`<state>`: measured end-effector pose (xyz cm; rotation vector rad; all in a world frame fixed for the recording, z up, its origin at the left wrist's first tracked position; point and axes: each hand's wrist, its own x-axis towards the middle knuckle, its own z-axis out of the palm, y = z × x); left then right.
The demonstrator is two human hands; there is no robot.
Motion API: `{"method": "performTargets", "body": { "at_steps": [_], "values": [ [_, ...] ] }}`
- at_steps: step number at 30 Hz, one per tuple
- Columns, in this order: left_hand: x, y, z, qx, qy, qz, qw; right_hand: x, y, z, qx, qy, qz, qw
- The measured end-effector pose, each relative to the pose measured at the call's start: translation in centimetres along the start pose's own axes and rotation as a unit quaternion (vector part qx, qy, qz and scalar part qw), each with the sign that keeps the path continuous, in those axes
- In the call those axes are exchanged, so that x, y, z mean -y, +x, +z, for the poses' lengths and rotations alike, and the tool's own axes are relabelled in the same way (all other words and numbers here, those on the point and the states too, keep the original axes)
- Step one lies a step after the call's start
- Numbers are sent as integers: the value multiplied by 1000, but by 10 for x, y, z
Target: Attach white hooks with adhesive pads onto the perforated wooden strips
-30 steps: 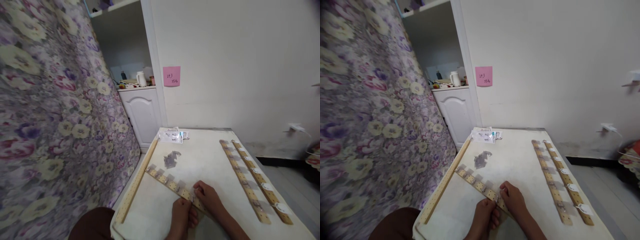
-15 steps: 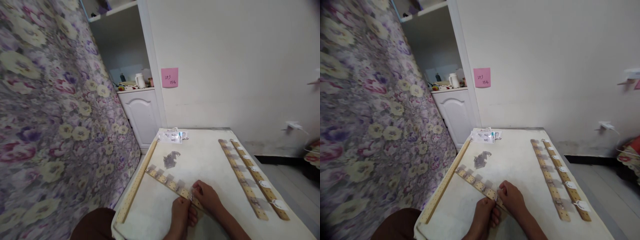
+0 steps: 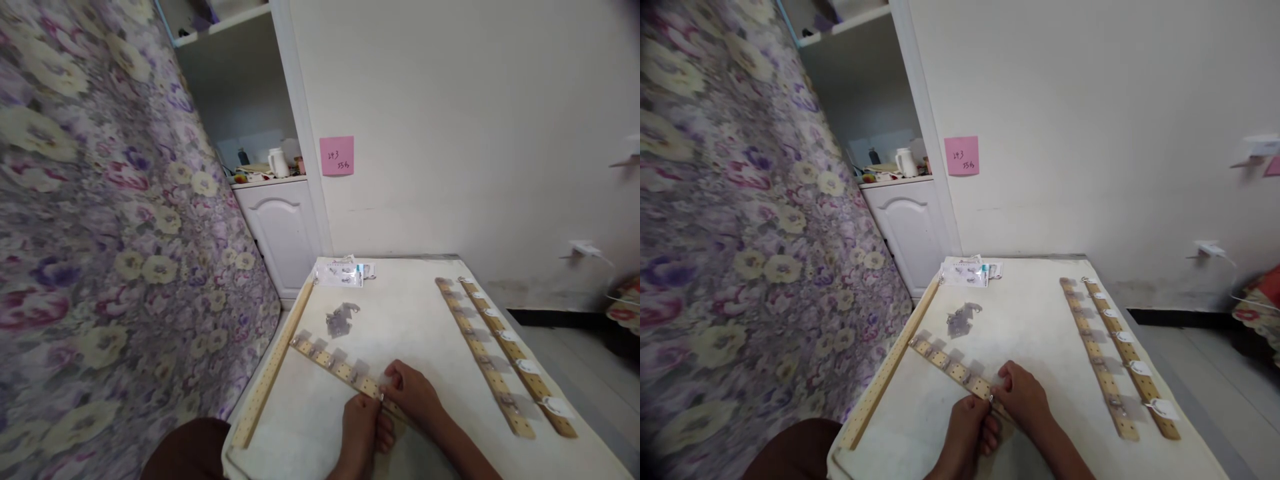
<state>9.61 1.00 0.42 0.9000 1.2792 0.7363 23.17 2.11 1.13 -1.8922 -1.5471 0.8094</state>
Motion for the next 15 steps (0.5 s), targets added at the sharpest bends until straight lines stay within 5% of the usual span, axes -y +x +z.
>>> {"method": "performTargets", "body": {
  "at_steps": [15],
  "values": [
    [-4,3,-3,24,-16,-49,998,-3,8,0,38,53,5,998]
  ]
}}
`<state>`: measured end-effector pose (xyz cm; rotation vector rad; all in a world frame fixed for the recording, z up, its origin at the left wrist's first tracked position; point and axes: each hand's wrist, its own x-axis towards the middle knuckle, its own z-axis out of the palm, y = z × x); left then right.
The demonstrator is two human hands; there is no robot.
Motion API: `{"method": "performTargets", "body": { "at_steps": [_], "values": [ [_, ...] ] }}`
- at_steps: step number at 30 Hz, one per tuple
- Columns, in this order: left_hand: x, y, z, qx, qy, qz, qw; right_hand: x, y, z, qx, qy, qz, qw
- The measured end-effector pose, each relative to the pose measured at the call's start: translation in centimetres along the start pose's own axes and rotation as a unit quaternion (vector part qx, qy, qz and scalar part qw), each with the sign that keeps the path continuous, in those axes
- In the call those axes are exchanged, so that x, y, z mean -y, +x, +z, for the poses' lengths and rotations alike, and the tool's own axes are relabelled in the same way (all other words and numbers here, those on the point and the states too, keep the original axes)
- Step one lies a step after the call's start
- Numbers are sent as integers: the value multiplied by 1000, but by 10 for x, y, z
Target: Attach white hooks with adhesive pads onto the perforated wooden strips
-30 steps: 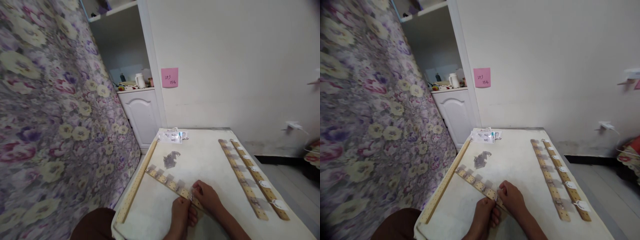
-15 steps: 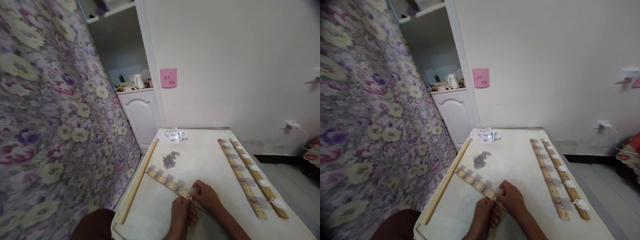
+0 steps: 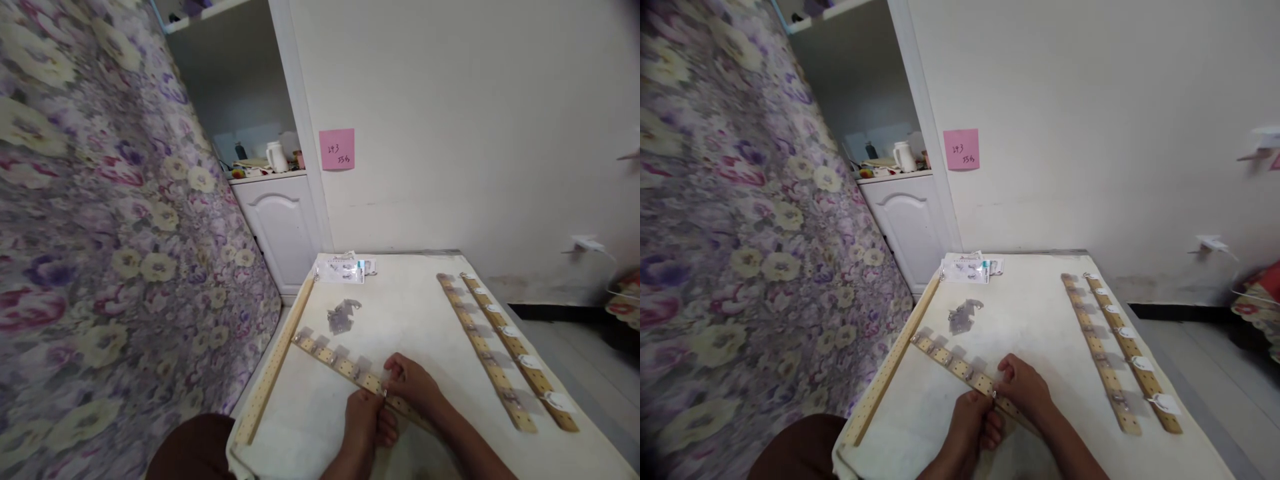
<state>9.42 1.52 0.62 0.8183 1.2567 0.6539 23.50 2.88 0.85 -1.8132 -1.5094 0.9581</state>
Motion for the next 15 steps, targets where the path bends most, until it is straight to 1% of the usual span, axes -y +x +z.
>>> {"method": "performTargets", "body": {
  "at_steps": [6,10,12,15],
  "values": [
    [1,-4,0,-5,5,26,1000,-5,-2,0,-4,33,-23,999],
    [4,-7,-4,-7,-5,41,999,-12,-5,-9,-17,78,-59,995],
    [7,-10,-7,-5,-12,37,999,-16,-8,-14,-20,88,-56,994],
    [9,-14,-12,9,-14,43,999,-22,-10,-16,-4,90,-50,995]
  ]
}}
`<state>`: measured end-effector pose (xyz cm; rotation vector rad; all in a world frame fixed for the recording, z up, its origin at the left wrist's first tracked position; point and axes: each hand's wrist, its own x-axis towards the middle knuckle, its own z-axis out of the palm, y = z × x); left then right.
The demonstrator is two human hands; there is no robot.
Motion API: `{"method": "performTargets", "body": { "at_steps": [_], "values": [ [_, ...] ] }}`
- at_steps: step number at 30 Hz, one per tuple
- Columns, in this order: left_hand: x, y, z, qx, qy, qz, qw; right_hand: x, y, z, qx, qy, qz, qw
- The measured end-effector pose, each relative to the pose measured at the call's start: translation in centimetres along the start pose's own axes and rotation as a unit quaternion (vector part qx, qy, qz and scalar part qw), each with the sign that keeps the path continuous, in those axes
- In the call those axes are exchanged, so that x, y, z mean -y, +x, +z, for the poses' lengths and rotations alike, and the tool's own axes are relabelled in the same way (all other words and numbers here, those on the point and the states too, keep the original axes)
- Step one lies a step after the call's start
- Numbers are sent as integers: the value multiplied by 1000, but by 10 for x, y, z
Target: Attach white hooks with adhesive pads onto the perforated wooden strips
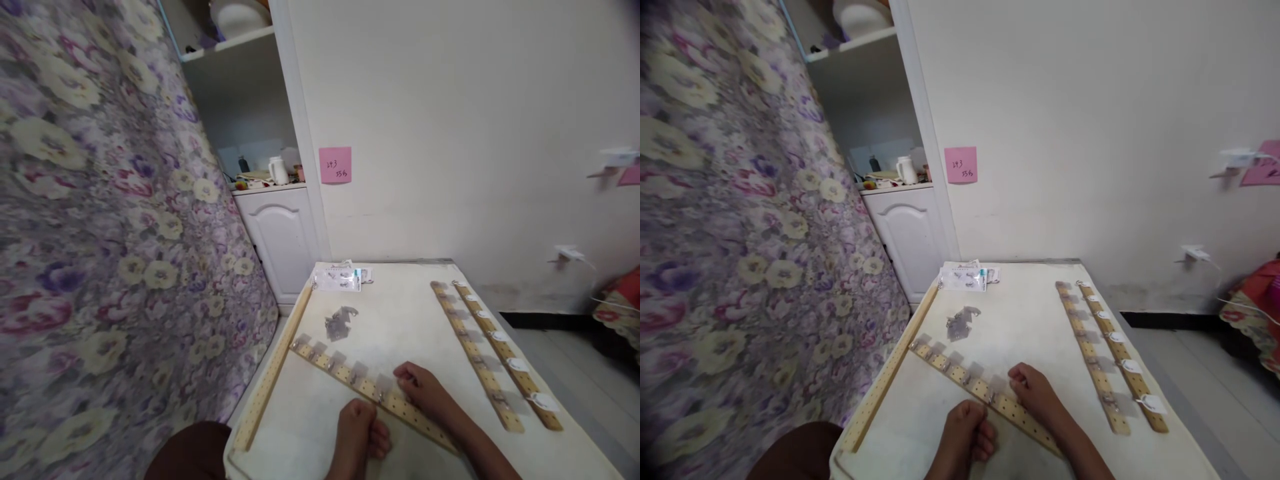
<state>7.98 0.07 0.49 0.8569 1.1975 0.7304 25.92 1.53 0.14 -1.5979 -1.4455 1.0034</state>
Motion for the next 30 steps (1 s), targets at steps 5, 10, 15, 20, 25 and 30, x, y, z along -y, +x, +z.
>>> {"method": "performTargets", "body": {
  "at_steps": [5,10,15,20,25,30],
  "values": [
    [-25,4,-18,-9,113,86,990,-10,4,4,-16,-72,-17,997],
    [-89,38,-48,-136,366,263,882,-12,9,5,-7,-87,-6,996],
    [-126,80,-61,-192,494,294,795,-13,10,5,-9,-76,4,997],
    [-124,100,-58,-215,590,261,733,-14,11,6,-15,-72,2,997],
    [-121,100,-58,-213,632,255,700,-14,11,6,-16,-62,8,998],
    [-122,75,-48,-188,629,300,692,-16,12,8,-14,22,10,1000]
  ]
}}
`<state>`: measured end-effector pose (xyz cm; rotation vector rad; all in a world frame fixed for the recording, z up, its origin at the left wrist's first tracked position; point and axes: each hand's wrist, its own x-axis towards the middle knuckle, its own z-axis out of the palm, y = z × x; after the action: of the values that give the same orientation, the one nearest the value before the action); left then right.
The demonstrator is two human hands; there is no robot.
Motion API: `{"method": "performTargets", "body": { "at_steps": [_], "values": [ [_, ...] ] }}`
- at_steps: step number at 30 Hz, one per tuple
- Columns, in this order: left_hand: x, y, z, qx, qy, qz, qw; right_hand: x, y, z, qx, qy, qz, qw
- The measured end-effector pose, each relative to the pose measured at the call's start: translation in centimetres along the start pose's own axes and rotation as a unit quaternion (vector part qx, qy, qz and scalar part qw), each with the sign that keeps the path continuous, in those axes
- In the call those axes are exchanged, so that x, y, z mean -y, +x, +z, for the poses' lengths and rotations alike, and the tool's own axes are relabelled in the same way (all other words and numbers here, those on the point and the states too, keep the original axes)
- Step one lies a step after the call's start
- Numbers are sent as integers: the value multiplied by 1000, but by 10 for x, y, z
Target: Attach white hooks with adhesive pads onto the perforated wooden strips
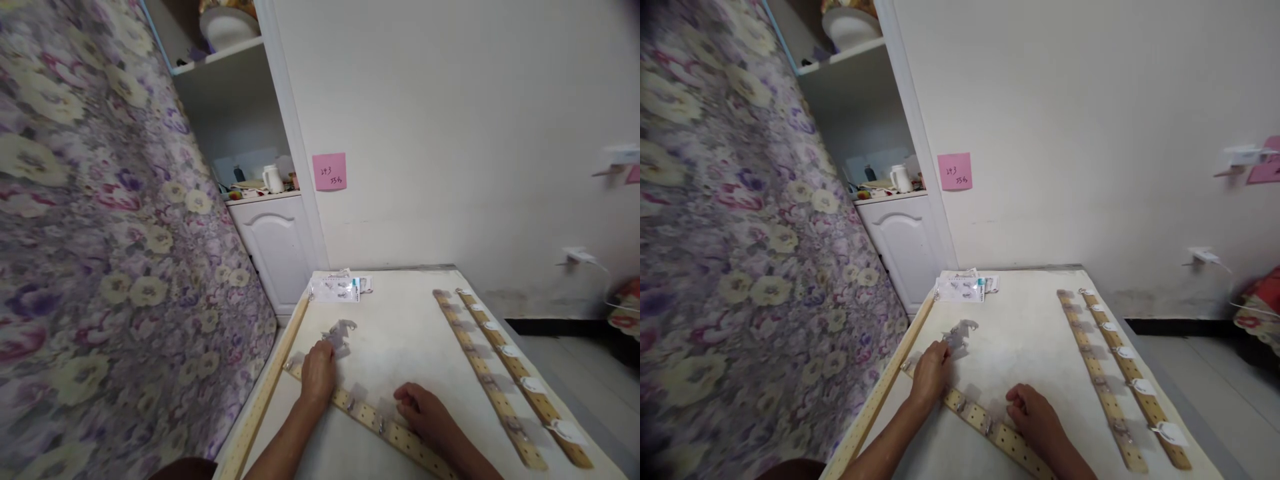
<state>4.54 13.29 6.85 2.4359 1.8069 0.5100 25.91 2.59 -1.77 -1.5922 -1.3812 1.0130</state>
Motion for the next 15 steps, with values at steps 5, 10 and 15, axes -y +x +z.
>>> {"method": "performTargets", "body": {
  "at_steps": [5,10,15],
  "values": [
    [-30,-42,-7,-54,-84,117,988,24,-4,-11,-5,162,-3,987],
    [-55,-84,-1,-126,-162,241,949,63,-24,-24,38,314,5,949],
    [-66,-99,-2,-102,-225,196,949,81,-39,-24,80,338,10,938]
  ]
}}
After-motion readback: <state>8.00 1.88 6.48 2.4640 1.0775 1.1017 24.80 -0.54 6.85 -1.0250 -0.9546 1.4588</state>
